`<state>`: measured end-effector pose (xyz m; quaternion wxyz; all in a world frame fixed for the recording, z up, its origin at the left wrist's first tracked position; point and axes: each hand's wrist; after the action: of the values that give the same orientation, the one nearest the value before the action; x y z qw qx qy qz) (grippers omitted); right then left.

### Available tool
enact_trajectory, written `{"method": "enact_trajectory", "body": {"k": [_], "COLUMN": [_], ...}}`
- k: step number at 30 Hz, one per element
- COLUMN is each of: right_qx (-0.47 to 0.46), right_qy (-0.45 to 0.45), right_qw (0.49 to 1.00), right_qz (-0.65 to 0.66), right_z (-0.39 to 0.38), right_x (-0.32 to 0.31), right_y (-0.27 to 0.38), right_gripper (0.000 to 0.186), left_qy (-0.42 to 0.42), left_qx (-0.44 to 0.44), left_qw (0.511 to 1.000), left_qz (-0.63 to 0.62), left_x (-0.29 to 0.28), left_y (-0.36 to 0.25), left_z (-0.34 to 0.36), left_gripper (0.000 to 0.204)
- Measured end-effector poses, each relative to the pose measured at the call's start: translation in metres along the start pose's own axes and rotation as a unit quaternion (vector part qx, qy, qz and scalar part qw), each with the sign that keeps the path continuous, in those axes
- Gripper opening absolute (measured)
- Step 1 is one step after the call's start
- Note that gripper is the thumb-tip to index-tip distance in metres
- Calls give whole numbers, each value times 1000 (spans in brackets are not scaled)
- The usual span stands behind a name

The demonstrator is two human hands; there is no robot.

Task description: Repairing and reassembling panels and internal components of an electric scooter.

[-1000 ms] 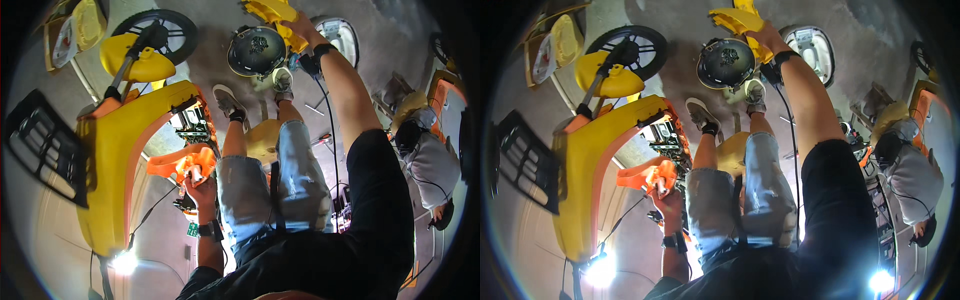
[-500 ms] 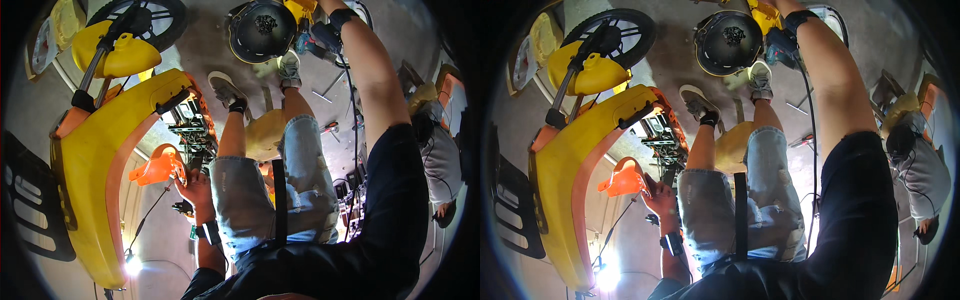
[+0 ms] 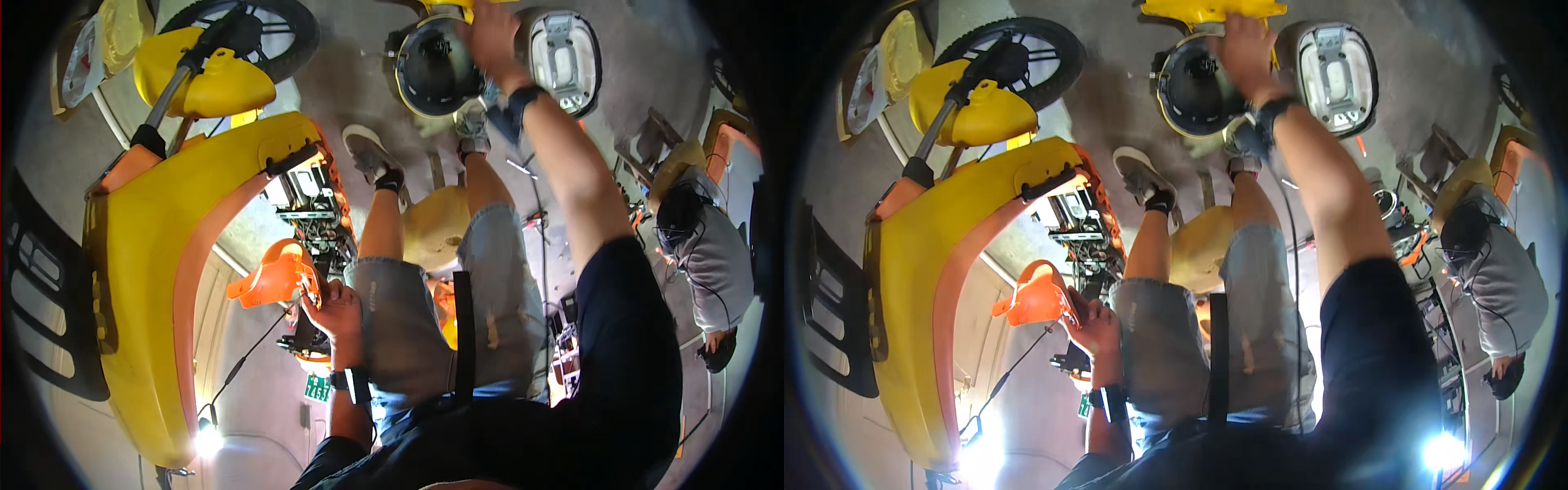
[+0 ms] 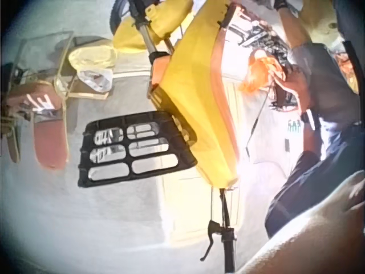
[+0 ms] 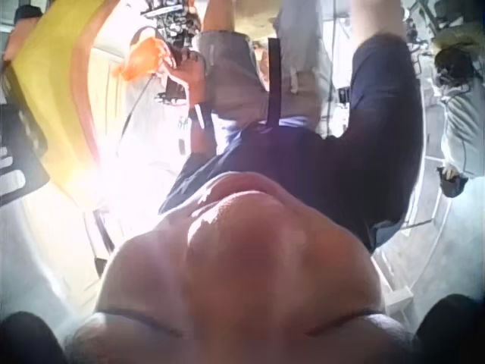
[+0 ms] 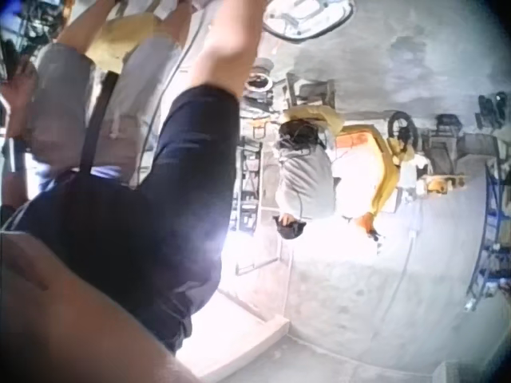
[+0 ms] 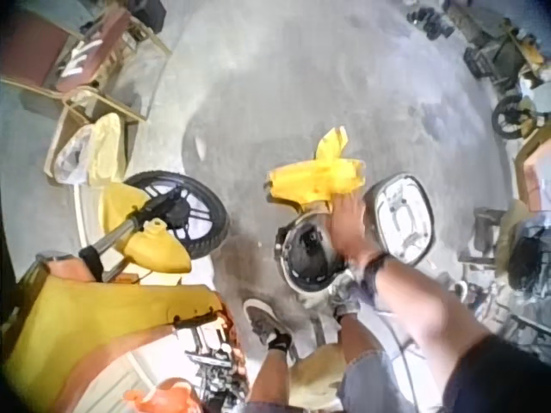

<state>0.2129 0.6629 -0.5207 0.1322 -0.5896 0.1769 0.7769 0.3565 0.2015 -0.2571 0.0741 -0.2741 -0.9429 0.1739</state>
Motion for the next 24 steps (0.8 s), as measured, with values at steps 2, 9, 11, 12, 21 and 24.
{"method": "enact_trajectory", "body": {"k": [2, 9, 11, 12, 21, 24], "right_qx": [-51, -357, -405, -417, -345, -255], "right_qy": [139, 537, 564, 563, 701, 733], "right_qw": [968, 750, 717, 711, 604, 597], "right_qz": [204, 148, 65, 57, 157, 203], "right_z": [-40, -279, -305, -330, -313, -331], "right_x": [-33, -98, -108, -99, -74, -71], "right_y": [37, 142, 152, 149, 132, 96], "right_gripper": [38, 74, 71, 71, 67, 73], "left_qy": [19, 84, 60, 38, 114, 141], "left_qx": [1, -19, 19, 49, 2, -16], "left_qw": [1000, 996, 998, 996, 980, 979], "left_qz": [-6, -13, 28, 72, -161, -147], "left_x": [-4, -4, 5, 12, -34, -32], "left_y": [-3, -6, -13, 0, 13, 15], "left_z": [2, 2, -4, -8, 3, 4], "left_gripper": [52, 44, 43, 43, 54, 57]}}
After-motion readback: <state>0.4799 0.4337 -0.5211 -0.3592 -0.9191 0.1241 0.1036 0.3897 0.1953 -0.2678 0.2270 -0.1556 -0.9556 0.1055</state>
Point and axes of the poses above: each hand's wrist, its own z-axis towards the middle knuckle, its own x-axis out of the palm, y = z × x, and after that the axes turned 12 degrees about -y, right-handed
